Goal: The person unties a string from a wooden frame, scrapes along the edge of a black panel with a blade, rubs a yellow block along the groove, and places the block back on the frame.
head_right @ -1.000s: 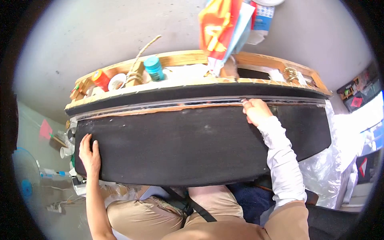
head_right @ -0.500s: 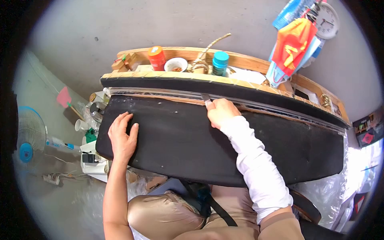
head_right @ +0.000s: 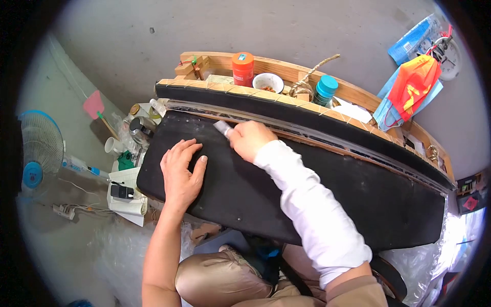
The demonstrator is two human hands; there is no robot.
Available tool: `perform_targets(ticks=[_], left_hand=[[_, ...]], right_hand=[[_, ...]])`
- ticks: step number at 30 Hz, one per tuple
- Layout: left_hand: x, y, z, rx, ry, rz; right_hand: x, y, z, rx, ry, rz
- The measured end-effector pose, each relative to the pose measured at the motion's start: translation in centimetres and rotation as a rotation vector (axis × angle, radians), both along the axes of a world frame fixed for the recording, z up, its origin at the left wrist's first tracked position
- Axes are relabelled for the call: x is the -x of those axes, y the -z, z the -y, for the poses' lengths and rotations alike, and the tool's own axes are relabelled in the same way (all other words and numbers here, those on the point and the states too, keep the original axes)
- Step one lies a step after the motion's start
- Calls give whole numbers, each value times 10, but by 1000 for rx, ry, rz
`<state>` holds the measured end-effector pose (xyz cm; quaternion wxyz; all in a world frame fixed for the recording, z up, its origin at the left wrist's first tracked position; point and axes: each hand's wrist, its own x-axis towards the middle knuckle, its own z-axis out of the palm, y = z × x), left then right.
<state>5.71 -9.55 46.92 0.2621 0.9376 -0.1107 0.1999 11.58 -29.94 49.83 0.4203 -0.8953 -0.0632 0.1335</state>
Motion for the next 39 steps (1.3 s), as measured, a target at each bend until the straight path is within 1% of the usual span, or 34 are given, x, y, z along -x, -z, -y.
perform_targets(ticks=[1, 2, 3, 4, 5, 6, 7, 8, 10, 11, 12, 14, 18, 22, 25, 27, 28, 30, 35, 38, 39], left_hand=[[1, 0, -1, 1, 9, 3], [1, 0, -1, 4, 15, 5], [0, 0, -1, 8, 9, 6], [0, 0, -2, 22, 14, 3], [1, 0, -2, 32, 18, -1], [1, -1, -1, 27, 10, -4], [1, -2, 0, 20, 10, -16], [0, -3, 1, 11, 10, -28], [-8, -4, 2, -28, 21, -26], [-13, -4, 3, -57, 36, -24], [-21, -4, 5, -66, 24, -30], [-44, -3, 12, -157, -8, -9], [-75, 2, 18, -330, -116, 50], [-76, 0, 19, -387, -122, 26], [-76, -2, 21, -369, -120, -7], [-77, 2, 22, -410, -217, 120], [-78, 3, 22, -416, -223, 120], [-80, 4, 19, -394, -206, 55], [-82, 4, 17, -354, -178, 90], [-85, -1, 8, -234, -118, 107], [-89, -1, 0, -151, -84, 113]], right_hand=[[9, -2, 8, -266, -61, -174], [20, -5, 18, -269, -104, -165], [32, -2, 29, -230, -104, -99], [43, 0, 42, -89, -107, 104], [54, 4, 54, -7, -88, 278], [62, 10, 64, 36, -40, 390], [68, 16, 74, 50, -33, 473], [74, 19, 76, 40, -37, 471], [80, 20, 78, -56, 24, 563], [79, 21, 78, -40, 0, 592], [77, 20, 77, -52, -8, 586], [77, 18, 76, 15, -54, 619], [75, 17, 81, -50, -63, 580], [73, 15, 83, -92, -85, 542], [72, 15, 82, -98, -100, 544], [71, 15, 83, -88, -109, 542], [71, 15, 83, -96, -114, 544], [71, 14, 82, -112, -108, 546], [71, 14, 81, -112, -108, 522], [72, 13, 82, -92, -116, 520], [72, 12, 82, -89, -109, 512]])
